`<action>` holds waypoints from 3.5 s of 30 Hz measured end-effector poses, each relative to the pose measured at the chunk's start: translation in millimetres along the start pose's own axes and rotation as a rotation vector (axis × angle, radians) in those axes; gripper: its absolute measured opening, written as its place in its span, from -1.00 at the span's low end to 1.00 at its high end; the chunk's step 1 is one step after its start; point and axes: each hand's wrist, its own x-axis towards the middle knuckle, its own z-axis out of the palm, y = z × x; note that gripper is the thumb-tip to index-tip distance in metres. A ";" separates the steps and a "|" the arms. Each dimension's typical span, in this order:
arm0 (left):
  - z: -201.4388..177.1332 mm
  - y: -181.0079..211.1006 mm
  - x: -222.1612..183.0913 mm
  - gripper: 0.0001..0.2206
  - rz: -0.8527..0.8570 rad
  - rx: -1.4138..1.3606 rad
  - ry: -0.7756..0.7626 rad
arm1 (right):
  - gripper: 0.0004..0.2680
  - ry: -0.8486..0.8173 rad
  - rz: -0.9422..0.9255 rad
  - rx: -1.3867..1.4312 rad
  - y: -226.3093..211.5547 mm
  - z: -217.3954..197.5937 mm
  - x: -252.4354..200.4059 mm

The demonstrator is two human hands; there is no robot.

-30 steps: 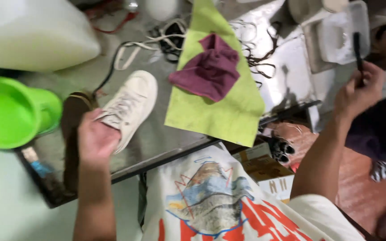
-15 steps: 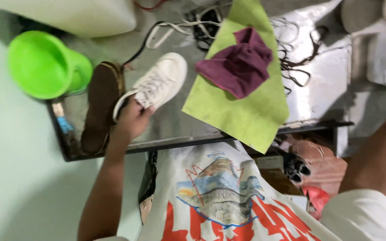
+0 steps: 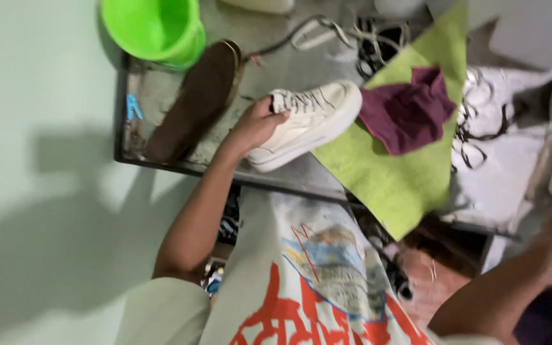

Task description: Applying glue to the midsole of a white sneaker using a brush and cleaning it with a cloth.

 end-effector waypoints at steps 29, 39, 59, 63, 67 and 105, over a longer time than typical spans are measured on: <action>-7.0 24.5 -15.9 -0.61 -0.022 0.067 -0.079 | -0.88 -0.478 -0.529 0.202 -319.6 243.4 -45.3; -8.4 12.6 -12.1 -0.62 0.065 -0.004 -0.088 | -0.81 -0.436 -0.509 0.224 -321.0 254.3 -34.9; -10.6 -19.1 6.7 -0.60 0.080 -0.196 -0.103 | -0.80 -0.455 -0.489 0.106 -323.1 250.8 -48.1; -8.3 -2.5 4.7 -0.56 0.084 -0.251 -0.112 | -0.86 -0.368 -0.493 0.134 -313.0 251.2 -26.7; -19.6 -44.4 14.0 -0.58 0.050 -0.259 -0.107 | -0.87 -0.447 -0.536 0.228 -344.7 235.2 -39.5; 16.9 -6.9 -7.8 -0.63 -0.236 -0.390 0.104 | -0.79 -0.418 -0.203 0.325 -282.2 292.8 -54.6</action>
